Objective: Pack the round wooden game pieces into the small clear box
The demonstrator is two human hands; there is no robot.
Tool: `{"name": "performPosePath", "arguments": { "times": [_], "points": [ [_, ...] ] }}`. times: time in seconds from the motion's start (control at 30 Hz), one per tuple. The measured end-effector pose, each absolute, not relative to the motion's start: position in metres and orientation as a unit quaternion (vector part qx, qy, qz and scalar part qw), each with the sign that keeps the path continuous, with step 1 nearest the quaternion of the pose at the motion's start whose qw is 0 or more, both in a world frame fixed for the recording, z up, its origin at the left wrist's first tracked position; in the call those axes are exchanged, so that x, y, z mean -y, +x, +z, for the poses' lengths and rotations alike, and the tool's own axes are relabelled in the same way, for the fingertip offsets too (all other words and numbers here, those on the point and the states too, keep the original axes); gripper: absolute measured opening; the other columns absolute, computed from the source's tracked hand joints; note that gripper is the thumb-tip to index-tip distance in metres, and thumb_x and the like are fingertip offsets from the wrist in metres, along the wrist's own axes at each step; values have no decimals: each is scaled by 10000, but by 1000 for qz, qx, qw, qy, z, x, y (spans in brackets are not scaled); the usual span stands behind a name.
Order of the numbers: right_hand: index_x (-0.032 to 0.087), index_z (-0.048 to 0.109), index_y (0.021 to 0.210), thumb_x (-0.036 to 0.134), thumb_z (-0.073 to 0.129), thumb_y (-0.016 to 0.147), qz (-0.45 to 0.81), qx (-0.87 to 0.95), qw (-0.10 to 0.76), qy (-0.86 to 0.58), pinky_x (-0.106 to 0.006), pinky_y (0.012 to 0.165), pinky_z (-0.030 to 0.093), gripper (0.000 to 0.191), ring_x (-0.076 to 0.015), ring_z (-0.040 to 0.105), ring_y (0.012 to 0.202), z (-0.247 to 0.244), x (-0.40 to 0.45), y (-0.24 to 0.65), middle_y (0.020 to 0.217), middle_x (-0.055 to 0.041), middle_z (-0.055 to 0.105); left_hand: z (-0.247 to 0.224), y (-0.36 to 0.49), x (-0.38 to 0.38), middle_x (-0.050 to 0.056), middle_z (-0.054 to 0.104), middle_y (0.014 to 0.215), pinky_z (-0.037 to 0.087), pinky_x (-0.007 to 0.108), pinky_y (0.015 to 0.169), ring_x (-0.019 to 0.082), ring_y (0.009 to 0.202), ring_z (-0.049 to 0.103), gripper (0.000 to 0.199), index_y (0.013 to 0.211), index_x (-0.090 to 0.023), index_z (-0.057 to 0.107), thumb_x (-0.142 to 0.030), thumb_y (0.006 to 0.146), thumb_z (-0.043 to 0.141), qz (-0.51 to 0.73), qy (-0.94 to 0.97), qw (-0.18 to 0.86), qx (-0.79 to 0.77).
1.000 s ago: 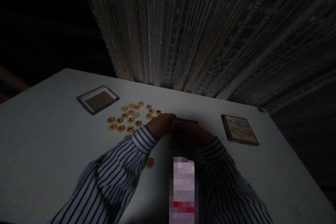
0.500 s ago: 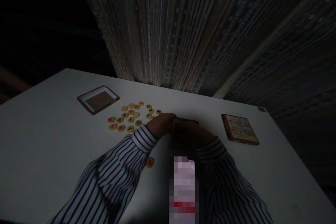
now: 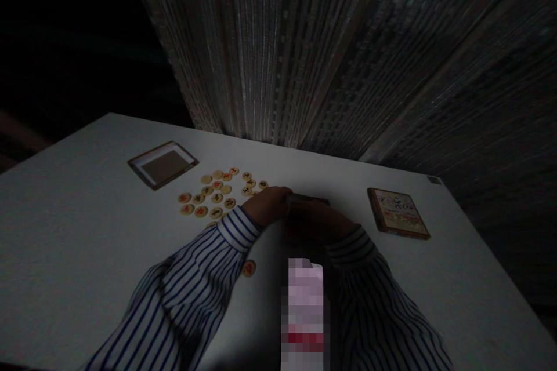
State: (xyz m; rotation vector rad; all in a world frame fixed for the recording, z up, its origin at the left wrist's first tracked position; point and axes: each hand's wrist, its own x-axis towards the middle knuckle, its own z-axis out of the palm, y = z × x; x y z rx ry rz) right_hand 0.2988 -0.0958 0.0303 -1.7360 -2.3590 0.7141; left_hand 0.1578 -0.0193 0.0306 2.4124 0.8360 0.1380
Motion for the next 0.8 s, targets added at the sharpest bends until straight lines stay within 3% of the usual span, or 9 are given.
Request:
{"name": "performPosePath", "arguments": {
  "times": [0.2, 0.4, 0.5, 0.8],
  "points": [
    [198, 655, 960, 179, 455, 845, 243, 763, 49, -596, -277, 751, 461, 231, -170, 632, 861, 44, 100, 299, 974, -51, 687, 31, 155, 19, 111, 627, 1134, 436, 300, 886, 201, 1030, 584, 420, 1187, -133, 526, -119, 771, 470, 52, 905, 267, -327],
    [191, 647, 985, 281, 438, 867, 146, 745, 22, -651, -287, 711, 447, 257, -200, 631, 851, 51, 103, 312, 947, -75, 687, 34, 148, 11, 112, 630, 1115, 446, 295, 852, 210, 995, 591, 424, 1195, -130, 524, -204, 778, 515, 73, 905, 250, -335],
    [174, 646, 969, 253, 457, 850, 111, 735, 30, -669, -293, 726, 440, 236, -205, 624, 859, 53, 104, 318, 944, -78, 682, 42, 144, 8, 100, 651, 1065, 457, 287, 814, 195, 921, 616, 408, 1184, -135, 531, -236, 789, 510, 87, 898, 255, -348],
    [177, 632, 914, 209, 430, 866, 70, 748, 84, -654, -266, 698, 412, 210, -166, 602, 804, 65, 113, 317, 888, -60, 669, 70, 134, 12, 46, 686, 859, 463, 266, 761, 159, 770, 630, 257, 992, -150, 613, -285, 818, 481, 163, 885, 258, -352]
  ]
}}
